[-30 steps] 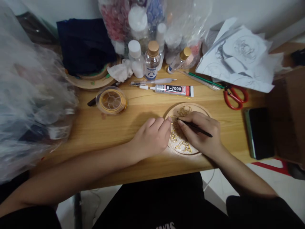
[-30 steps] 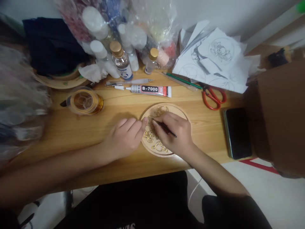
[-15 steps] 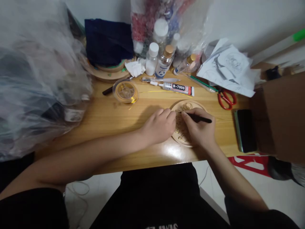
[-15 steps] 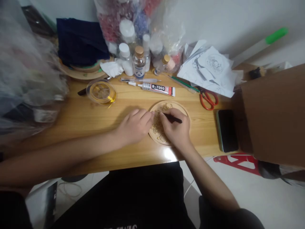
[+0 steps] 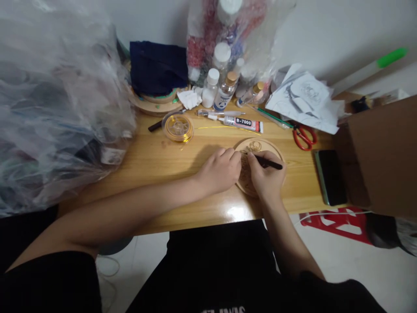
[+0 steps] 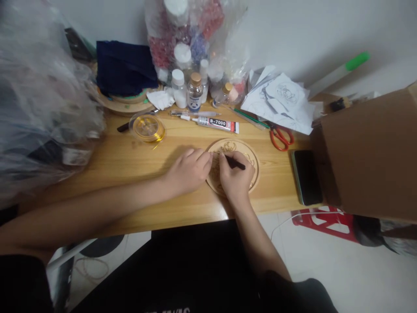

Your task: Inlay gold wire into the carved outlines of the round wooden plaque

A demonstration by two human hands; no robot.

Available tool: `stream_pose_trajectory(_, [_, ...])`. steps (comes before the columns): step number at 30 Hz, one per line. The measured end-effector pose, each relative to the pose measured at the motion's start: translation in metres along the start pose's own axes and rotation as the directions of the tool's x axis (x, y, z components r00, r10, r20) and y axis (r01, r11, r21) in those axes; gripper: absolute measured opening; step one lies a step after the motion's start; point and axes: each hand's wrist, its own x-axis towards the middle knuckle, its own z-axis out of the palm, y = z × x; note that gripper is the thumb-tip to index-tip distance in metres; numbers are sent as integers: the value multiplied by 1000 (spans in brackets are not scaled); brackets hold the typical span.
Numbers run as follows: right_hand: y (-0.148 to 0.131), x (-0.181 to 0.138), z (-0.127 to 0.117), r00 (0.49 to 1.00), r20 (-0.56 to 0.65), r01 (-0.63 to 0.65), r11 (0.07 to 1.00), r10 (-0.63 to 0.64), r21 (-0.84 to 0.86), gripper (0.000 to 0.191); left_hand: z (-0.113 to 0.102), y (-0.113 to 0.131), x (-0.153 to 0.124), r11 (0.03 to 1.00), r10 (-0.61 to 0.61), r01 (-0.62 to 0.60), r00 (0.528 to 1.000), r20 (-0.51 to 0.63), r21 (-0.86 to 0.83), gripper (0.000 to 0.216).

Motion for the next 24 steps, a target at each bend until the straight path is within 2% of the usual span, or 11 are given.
stream_pose_trajectory(4, [-2,-3,3,998,-43,-53,998,52,-16,14,0,0,0,1000,8,-8,1000,18,-4,28])
stream_pose_trajectory(8, [0,-5,4,997,-66,-33,999,31,-35,15,-1,-1,0,1000,14,-14,999,36,-4,28])
stream_pose_trajectory(15, [4,1,-5,997,69,41,998,-38,-47,15,-4,-3,1,1000,28,-28,999,45,0,30])
stream_pose_trajectory(24, [7,0,-3,992,50,114,993,-113,-37,13,-7,-4,1,998,56,-56,997,52,-6,32])
